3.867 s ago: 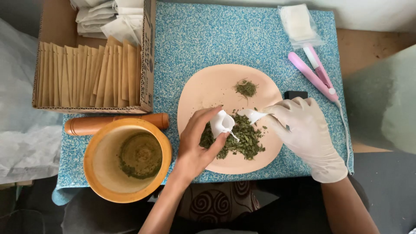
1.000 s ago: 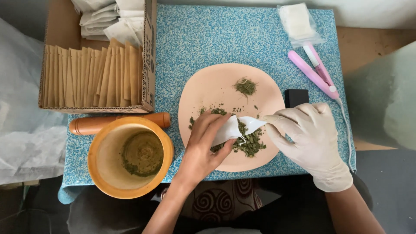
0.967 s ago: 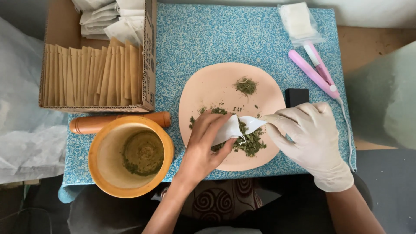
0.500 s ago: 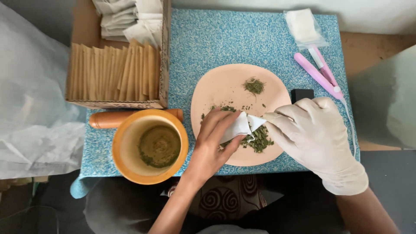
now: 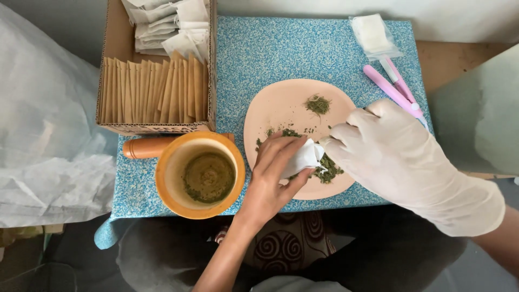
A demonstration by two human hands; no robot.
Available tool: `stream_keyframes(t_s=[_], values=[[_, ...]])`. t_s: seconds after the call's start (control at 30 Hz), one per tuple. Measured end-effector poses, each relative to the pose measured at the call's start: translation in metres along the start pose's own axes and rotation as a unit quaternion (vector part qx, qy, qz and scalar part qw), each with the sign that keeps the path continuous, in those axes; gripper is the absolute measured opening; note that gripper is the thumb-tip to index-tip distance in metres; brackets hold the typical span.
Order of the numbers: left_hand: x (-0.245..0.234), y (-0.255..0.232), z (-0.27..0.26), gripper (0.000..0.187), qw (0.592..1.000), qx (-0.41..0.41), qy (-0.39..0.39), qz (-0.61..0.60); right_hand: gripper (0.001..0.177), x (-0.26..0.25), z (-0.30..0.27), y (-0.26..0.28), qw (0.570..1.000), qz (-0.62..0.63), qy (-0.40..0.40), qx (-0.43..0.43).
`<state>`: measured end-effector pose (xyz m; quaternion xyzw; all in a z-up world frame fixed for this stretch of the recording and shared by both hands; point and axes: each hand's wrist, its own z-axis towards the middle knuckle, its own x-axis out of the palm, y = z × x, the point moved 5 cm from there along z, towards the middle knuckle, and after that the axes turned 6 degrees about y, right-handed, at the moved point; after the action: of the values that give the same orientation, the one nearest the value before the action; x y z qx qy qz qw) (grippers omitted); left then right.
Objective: Filling small white tea bags with dried herbs using a spoon, weighing them on a digital scale, sealing them with a heat sealer, and organizing them into a cardboard box.
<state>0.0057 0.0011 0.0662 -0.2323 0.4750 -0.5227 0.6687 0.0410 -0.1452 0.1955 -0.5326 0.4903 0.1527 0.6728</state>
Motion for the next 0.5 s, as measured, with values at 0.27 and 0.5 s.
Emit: stream_keyframes(t_s=[0.27, 0.5], values=[[0.001, -0.002, -0.001, 0.055, 0.998, -0.030, 0.008, -0.053, 0.007, -0.017, 0.013, 0.000, 0.998, -0.010, 0.046, -0.048], [0.006, 0.009, -0.007, 0.060, 0.973, -0.081, -0.045, -0.213, 0.056, -0.053, -0.018, -0.016, 0.933, 0.242, -0.194, 0.182]])
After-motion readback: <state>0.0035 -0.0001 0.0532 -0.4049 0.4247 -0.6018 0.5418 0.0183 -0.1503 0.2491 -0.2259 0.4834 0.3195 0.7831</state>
